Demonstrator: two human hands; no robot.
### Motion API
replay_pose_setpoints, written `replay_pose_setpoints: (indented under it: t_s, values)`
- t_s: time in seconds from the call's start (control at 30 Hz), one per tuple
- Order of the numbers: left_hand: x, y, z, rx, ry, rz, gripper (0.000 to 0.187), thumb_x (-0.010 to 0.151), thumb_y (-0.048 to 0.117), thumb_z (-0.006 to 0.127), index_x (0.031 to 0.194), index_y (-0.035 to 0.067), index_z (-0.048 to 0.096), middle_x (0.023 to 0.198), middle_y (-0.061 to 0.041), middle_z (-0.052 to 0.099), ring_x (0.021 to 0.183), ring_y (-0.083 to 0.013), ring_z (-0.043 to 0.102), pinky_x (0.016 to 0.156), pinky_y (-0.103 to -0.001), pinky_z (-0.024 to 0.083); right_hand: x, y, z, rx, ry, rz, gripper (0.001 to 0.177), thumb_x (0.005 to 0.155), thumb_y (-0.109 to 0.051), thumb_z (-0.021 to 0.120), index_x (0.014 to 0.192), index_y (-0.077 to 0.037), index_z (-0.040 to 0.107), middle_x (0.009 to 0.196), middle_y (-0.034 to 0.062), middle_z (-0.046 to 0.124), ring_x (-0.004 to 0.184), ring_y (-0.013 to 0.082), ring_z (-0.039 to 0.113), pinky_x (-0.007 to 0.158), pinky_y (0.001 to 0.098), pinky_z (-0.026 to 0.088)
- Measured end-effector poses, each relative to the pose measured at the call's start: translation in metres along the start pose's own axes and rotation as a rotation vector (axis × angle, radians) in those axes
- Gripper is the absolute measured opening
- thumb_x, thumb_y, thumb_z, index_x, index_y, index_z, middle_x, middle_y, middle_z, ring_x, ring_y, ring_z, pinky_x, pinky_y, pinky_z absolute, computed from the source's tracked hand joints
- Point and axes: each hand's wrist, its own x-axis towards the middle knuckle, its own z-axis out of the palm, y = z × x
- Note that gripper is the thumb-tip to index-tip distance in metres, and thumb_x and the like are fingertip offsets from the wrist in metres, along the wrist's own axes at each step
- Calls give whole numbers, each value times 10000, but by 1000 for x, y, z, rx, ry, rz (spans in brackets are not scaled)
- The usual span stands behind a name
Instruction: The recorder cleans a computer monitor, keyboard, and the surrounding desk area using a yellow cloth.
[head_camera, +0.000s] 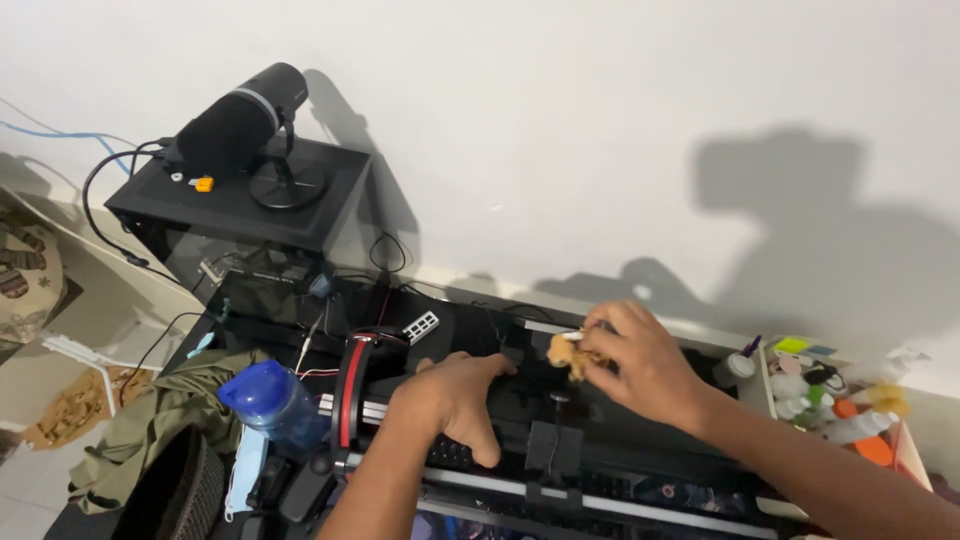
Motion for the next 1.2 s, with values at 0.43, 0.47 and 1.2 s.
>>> replay_pose_setpoints:
  t_s: [0.43, 0.47, 1.2]
  values:
    - [-2, -3, 0, -57, -1, 42, 1173, 380, 278, 840, 1495, 289, 476, 1294, -78, 686, 1311, -336, 533, 1093, -693, 285, 41, -19, 15, -735, -28, -789, 402, 809, -224, 627, 1144, -65, 782, 1661, 102, 313, 1542, 240, 208, 1261, 449, 138]
    - [-2, -3, -1, -29, -4, 23, 1138, 392, 297, 848, 1474, 254, 495, 1294, -106, 670, 1313, -334, 534, 1084, -639, 336, 37, -20, 10, -774, -108, -765, 427, 793, -230, 629, 1151, -53, 781, 1668, 101, 286, 1542, 245, 177, 1249, 460, 117]
    - [4, -4, 7, 21, 43, -34, 1028, 382, 299, 903, 1279, -7, 503, 1236, -204, 672, 1225, -359, 617, 1061, -470, 425, 101, -69, 49, -1199, -797, -728, 390, 984, -352, 549, 1220, -118, 753, 1322, 74, 679, 1355, 354, 446, 1199, 559, 112]
